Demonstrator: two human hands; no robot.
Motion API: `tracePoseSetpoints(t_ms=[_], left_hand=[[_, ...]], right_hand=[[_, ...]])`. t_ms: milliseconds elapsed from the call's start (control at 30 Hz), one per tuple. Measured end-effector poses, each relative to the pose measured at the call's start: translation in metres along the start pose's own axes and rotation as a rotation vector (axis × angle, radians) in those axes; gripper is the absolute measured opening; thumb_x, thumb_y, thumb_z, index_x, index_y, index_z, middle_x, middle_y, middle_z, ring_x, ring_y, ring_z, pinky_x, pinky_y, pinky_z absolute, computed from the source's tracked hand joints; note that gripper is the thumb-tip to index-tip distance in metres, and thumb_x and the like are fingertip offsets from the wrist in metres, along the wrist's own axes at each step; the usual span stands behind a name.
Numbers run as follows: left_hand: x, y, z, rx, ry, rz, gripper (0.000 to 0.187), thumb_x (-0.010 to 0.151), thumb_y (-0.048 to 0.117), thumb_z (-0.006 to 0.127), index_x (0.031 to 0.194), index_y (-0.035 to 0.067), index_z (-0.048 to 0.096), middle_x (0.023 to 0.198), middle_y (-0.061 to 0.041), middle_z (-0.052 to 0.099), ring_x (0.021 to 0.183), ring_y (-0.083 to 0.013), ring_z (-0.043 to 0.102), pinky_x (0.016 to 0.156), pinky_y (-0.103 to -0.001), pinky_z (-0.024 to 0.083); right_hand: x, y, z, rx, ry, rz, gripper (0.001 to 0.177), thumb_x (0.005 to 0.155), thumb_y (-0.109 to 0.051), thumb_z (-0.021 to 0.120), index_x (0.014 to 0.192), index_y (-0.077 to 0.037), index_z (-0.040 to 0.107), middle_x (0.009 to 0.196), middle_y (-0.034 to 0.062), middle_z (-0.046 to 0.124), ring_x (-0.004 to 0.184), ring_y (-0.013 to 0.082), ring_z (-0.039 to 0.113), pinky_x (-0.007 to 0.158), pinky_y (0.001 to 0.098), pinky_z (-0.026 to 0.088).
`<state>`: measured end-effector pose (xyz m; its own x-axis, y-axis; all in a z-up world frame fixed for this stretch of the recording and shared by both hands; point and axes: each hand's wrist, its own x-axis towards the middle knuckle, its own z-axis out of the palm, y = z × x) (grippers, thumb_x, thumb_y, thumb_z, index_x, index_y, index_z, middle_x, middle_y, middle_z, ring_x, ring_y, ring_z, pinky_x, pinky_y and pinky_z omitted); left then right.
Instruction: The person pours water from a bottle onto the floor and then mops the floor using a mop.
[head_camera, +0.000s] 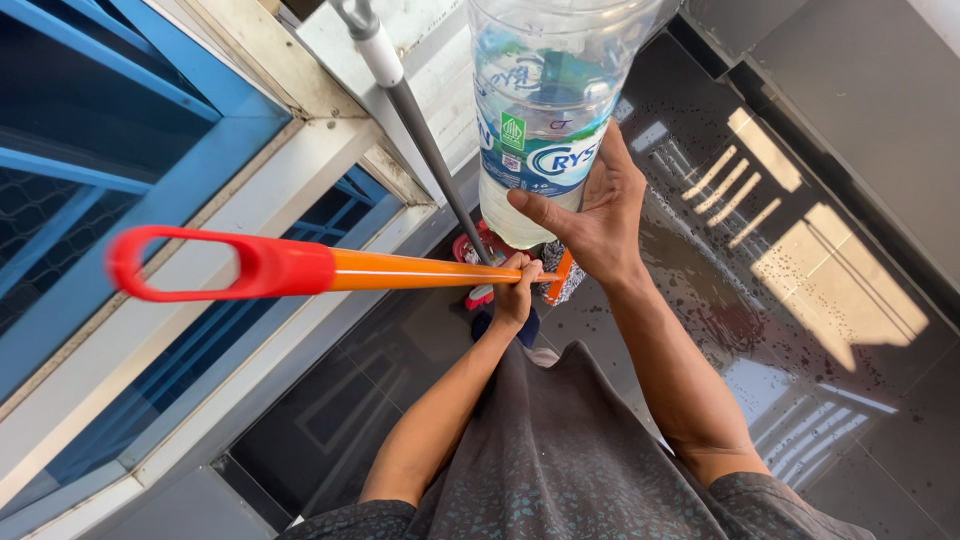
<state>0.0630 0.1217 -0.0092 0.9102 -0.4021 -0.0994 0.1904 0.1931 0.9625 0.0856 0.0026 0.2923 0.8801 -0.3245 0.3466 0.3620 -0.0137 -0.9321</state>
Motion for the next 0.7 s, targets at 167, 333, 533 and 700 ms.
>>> tracePoseSetpoints(t_ms=[167, 333, 533, 700], left_hand=[[-0.014, 0.003, -0.002, -0.010, -0.002, -0.020, 0.033, 0.099, 0.021, 0.062, 0.072, 0.007, 0.049, 0.070, 0.001, 0.052, 0.071, -0.0094, 0.065, 0.069, -0.028, 0.053], [-0.023, -0.002, -0.005, 0.298, 0.003, -0.053, 0.035, 0.099, 0.024, 0.063, 0.070, 0.007, 0.050, 0.060, -0.002, 0.054, 0.055, -0.0094, 0.050, 0.053, -0.030, 0.042], [0.000, -0.005, 0.004, 0.227, 0.023, 0.040, 0.039, 0.101, 0.025, 0.065, 0.069, 0.008, 0.049, 0.061, 0.000, 0.052, 0.055, -0.0081, 0.047, 0.052, -0.029, 0.039], [0.026, 0.017, 0.002, 0.248, 0.074, 0.009, 0.046, 0.099, 0.027, 0.067, 0.062, 0.008, 0.048, 0.056, 0.001, 0.051, 0.054, -0.0069, 0.053, 0.052, -0.028, 0.044]], right_hand=[[0.015, -0.015, 0.011, 0.042, 0.008, -0.005, 0.075, 0.088, -0.011, 0.090, 0.148, 0.000, 0.048, 0.140, 0.0152, 0.065, 0.132, 0.0245, 0.066, 0.116, 0.0435, 0.054], [0.035, -0.026, 0.010, -0.005, -0.025, -0.122, 0.073, 0.090, -0.010, 0.091, 0.149, -0.001, 0.050, 0.136, 0.0151, 0.066, 0.130, 0.0233, 0.067, 0.114, 0.0415, 0.053], [0.057, -0.031, 0.010, -0.007, -0.063, -0.169, 0.074, 0.089, -0.012, 0.091, 0.149, 0.000, 0.050, 0.135, 0.0142, 0.066, 0.130, 0.0228, 0.066, 0.116, 0.0417, 0.052], [0.077, -0.030, 0.002, -0.054, -0.066, -0.221, 0.073, 0.091, -0.017, 0.093, 0.148, 0.000, 0.050, 0.134, 0.0138, 0.067, 0.131, 0.0228, 0.066, 0.118, 0.0423, 0.051]])
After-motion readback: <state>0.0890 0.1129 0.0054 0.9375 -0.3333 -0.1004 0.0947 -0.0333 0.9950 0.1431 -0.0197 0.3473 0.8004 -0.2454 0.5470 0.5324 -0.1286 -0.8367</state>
